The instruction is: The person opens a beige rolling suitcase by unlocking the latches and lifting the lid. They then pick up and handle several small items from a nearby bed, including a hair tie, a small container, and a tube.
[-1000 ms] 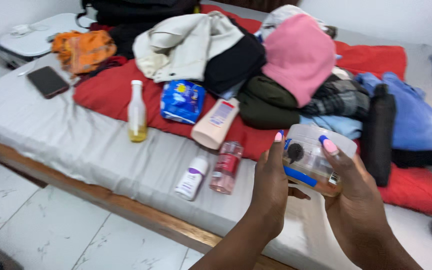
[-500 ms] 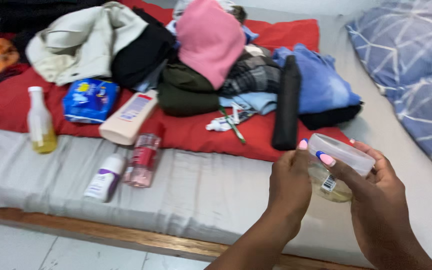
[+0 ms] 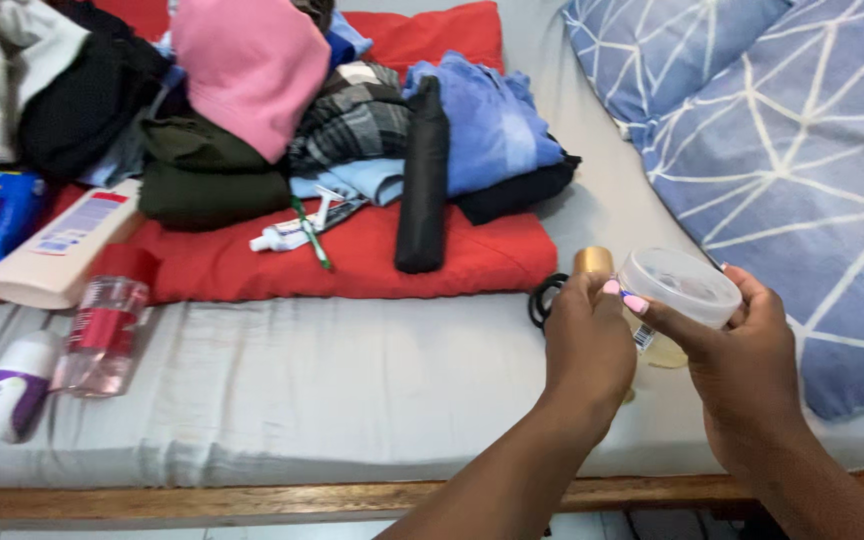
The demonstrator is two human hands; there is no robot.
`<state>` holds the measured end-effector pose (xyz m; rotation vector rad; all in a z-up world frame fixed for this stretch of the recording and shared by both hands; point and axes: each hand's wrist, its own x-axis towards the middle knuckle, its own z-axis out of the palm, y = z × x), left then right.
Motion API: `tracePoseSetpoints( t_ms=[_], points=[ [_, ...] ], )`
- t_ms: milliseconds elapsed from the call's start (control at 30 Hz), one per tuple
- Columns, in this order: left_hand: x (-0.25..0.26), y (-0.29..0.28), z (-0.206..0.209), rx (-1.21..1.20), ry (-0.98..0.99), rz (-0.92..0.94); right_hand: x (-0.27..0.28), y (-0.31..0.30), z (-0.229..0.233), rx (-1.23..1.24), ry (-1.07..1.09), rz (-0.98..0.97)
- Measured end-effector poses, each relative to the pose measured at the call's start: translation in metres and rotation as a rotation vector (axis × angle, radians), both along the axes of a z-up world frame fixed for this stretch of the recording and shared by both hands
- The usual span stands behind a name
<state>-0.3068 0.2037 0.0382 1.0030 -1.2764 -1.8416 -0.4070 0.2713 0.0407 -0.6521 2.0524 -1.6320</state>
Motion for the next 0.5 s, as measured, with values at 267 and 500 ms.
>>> tracePoseSetpoints(
  t_ms=[267, 500],
  points=[
    [-0.061, 0.003, -0.027, -0.212, -0.169, -0.049, -0.051, 0.0, -0.044, 0.035, 0.034, -0.023],
    [-0.07, 0.003, -0.039, -0.137, -0.239, -0.149, -0.069, -0.001, -0.073, 0.122, 0.099, -0.042]
  ],
)
